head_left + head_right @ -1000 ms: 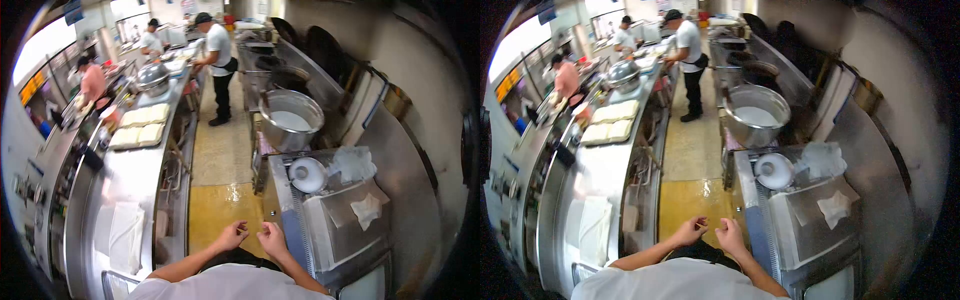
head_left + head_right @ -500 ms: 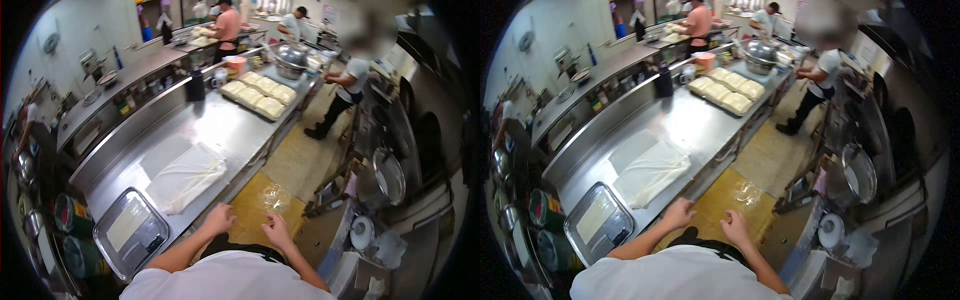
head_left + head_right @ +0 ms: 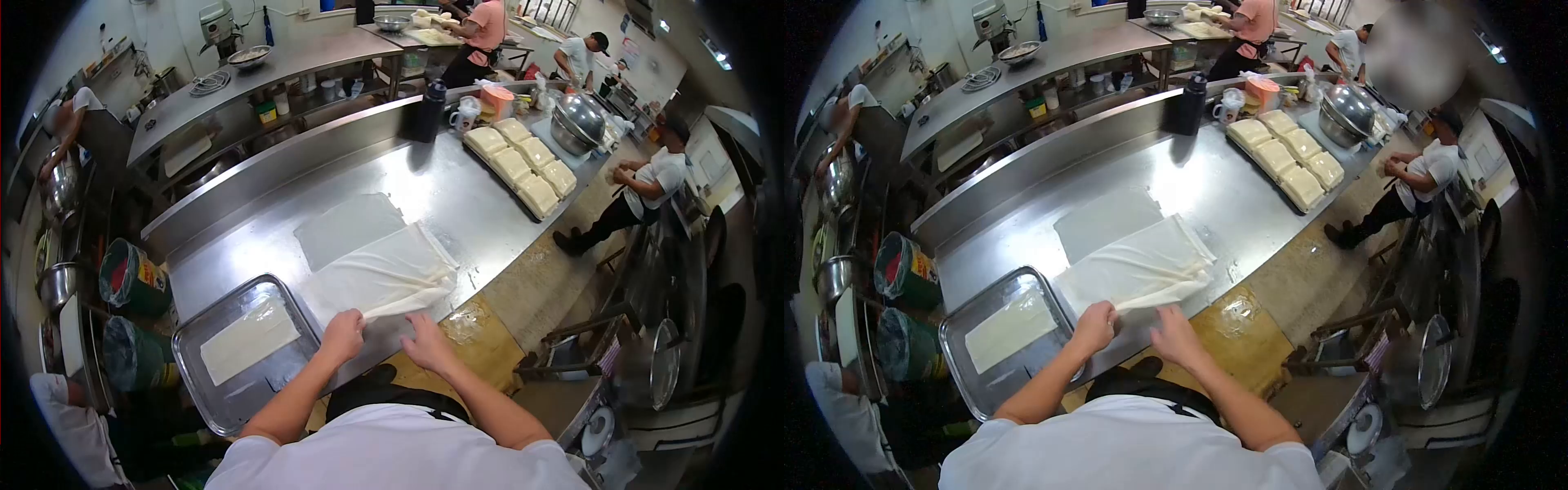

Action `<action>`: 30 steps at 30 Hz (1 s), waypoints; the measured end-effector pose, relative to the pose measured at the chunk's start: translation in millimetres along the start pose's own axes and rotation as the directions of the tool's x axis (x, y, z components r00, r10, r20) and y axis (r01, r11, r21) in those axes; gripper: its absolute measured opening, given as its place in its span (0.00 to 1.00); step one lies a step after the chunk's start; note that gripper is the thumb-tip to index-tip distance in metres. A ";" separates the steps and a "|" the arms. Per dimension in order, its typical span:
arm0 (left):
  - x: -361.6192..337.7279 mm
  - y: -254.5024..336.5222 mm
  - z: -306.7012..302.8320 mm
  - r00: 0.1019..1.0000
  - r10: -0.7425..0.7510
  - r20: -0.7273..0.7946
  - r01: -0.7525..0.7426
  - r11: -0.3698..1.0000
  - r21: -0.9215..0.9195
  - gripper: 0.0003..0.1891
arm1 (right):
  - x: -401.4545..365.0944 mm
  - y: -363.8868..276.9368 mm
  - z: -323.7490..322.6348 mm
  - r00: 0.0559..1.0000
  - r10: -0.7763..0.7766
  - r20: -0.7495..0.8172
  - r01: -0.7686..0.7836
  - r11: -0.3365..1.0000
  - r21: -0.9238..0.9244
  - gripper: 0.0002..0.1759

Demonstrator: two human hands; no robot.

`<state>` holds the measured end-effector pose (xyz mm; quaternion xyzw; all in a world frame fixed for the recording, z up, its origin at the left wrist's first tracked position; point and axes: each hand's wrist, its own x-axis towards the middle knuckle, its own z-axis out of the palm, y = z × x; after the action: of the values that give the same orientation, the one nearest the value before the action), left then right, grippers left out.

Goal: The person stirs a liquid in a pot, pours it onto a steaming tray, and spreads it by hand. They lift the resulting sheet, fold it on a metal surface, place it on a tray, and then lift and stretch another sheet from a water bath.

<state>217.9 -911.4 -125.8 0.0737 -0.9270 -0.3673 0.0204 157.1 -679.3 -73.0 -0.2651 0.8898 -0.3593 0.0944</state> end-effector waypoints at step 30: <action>-54.8 182.9 111.4 -0.028 0.371 0.928 0.186 0.914 -0.360 0.24 | -213.9 176.5 -102.0 0.504 0.373 -0.779 -0.845 0.401 -0.355 0.05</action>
<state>239.6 -696.0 -81.0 -0.2806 -0.5686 -0.4779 -0.6080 229.2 -397.6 -125.6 0.2164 0.9627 0.0165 -0.1616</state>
